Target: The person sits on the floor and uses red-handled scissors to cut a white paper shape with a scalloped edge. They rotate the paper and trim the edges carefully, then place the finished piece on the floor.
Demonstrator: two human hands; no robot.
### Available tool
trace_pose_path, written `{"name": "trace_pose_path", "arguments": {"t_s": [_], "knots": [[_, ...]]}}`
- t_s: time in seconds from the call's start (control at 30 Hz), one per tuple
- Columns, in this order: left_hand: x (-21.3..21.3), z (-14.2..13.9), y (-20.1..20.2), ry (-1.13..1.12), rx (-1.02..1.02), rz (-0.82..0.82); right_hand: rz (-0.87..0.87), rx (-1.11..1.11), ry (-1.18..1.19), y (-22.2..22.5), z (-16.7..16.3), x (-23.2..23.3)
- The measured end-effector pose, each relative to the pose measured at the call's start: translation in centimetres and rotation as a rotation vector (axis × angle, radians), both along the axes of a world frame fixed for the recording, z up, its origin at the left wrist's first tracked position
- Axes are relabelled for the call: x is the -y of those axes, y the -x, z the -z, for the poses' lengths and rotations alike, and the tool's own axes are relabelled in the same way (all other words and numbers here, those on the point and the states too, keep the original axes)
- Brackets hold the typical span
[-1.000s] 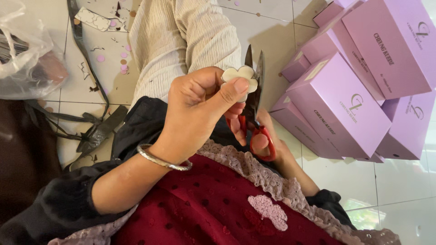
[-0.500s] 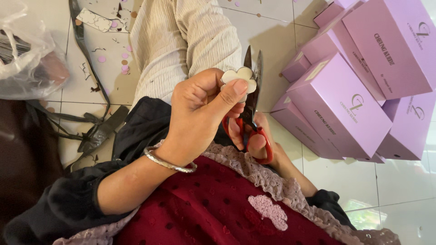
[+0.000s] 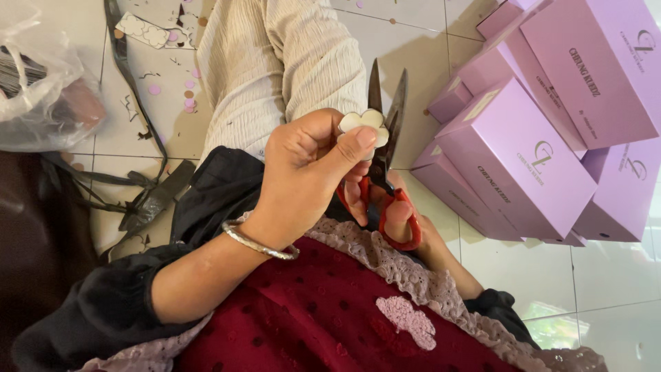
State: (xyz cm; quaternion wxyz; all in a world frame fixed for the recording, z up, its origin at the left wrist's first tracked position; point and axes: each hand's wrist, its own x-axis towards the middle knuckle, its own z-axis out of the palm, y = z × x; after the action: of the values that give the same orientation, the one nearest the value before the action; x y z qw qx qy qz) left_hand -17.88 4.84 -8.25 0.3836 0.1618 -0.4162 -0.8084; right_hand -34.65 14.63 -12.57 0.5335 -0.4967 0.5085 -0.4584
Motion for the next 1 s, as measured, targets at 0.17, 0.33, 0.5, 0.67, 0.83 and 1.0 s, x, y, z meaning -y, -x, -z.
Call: {"name": "trace_pose_path", "arguments": {"t_s": [0.17, 0.33, 0.5, 0.67, 0.83, 1.0], "knots": [[0.0, 1.0, 0.5, 0.100, -0.020, -0.057, -0.019, -0.091, 0.087, 0.5, 0.8, -0.1], [0.5, 1.5, 0.4, 0.083, 0.025, -0.068, -0.005, -0.173, 0.095, 1.2, 0.7, 0.1], [1.9, 1.5, -0.5, 0.100, 0.069, -0.146, 0.144, -0.313, 0.210, 2.9, 1.0, 0.7], [3.1, 2.4, -1.4, 0.126, 0.055, -0.168, 0.236, -0.297, 0.143, 5.0, 3.1, 0.2], [4.4, 4.2, -1.6, 0.166, 0.087, -0.264, 0.235, -0.233, 0.166, 5.0, 4.2, 0.2], [4.9, 6.2, -1.2, 0.233, 0.222, -0.234, 0.221, -0.264, 0.156, 4.0, 3.9, 2.9]]}}
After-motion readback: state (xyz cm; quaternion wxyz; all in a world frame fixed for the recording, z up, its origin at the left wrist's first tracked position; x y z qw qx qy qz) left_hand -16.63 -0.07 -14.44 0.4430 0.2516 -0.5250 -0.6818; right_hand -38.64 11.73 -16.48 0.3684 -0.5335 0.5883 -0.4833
